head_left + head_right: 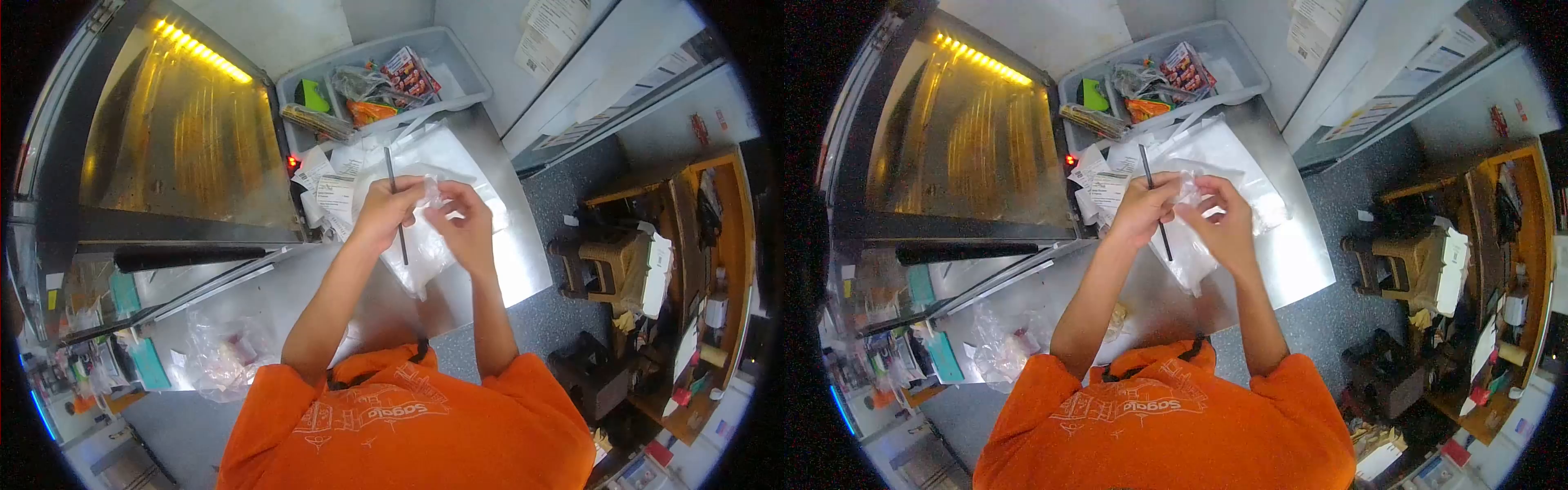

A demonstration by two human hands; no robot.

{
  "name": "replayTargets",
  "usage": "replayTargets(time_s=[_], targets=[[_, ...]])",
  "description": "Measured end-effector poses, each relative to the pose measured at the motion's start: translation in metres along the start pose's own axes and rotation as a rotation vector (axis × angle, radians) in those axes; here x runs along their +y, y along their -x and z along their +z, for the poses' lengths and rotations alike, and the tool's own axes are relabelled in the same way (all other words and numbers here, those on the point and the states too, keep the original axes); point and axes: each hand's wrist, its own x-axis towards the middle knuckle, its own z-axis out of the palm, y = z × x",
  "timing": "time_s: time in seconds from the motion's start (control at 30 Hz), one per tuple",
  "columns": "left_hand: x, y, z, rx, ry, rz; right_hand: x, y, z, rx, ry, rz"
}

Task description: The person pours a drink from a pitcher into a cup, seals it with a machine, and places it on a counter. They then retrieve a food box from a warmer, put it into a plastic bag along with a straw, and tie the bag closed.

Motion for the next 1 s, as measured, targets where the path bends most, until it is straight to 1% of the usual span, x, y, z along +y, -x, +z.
replayTargets(time_s=[0.07,0.13,0.17,0.2,0.27,0.3,0.37,0.43,0.5,0.53,0.6,0.73,0.8,0.87,0.9,0.93,0.97,1.0], targets=[[-0.003,-0.003,-0.004,-0.024,-0.017,-0.024,0.004,0.001,0.002,0.015,0.028,0.008],[-0.005,-0.007,-0.007,-0.034,-0.03,-0.038,0.027,-0.008,-0.007,0.039,0.048,-0.115],[-0.006,-0.008,-0.01,-0.047,0.007,-0.077,0.026,-0.008,-0.009,0.033,0.046,-0.111],[-0.006,-0.007,-0.013,-0.06,0.042,-0.114,0.023,-0.008,-0.01,0.047,-0.032,-0.058],[-0.005,-0.009,-0.016,-0.054,0.046,-0.102,0.019,-0.009,-0.011,0.07,-0.162,0.058],[-0.005,-0.009,-0.017,-0.055,0.052,-0.094,0.018,-0.009,-0.013,0.069,-0.161,0.06],[-0.001,-0.009,-0.017,-0.06,0.05,-0.099,0.016,-0.01,-0.017,0.073,-0.156,0.183],[0.003,-0.007,-0.012,-0.065,0.048,-0.103,0.016,-0.009,-0.016,0.066,-0.152,0.181],[0.006,-0.003,-0.003,-0.048,-0.142,-0.162,0.019,-0.01,-0.014,0.055,-0.152,0.179],[0.003,-0.004,-0.004,-0.045,-0.141,-0.164,0.023,-0.01,-0.013,0.046,-0.141,0.143],[-0.005,-0.008,-0.006,-0.079,-0.175,-0.044,0.026,-0.013,-0.012,0.037,-0.129,0.107],[-0.005,-0.011,-0.013,-0.095,-0.138,-0.09,0.027,-0.017,-0.014,0.133,-0.108,0.098],[0.0,-0.009,-0.012,-0.067,-0.129,-0.089,0.029,-0.018,-0.017,0.157,-0.1,0.084],[-0.002,-0.015,-0.018,-0.04,-0.127,-0.07,0.034,-0.021,-0.025,0.185,-0.201,0.084],[-0.003,-0.02,-0.021,-0.018,-0.127,-0.051,0.034,-0.024,-0.029,0.181,-0.199,0.084],[-0.003,-0.029,-0.024,-0.014,-0.122,-0.05,0.034,-0.028,-0.032,0.352,-0.351,0.123],[-0.001,-0.044,-0.026,0.02,0.014,-0.025,0.035,-0.032,-0.037,0.522,-0.503,0.161],[0.004,-0.06,-0.027,0.055,0.151,0.002,0.043,-0.035,-0.052,0.551,-0.654,0.17]])
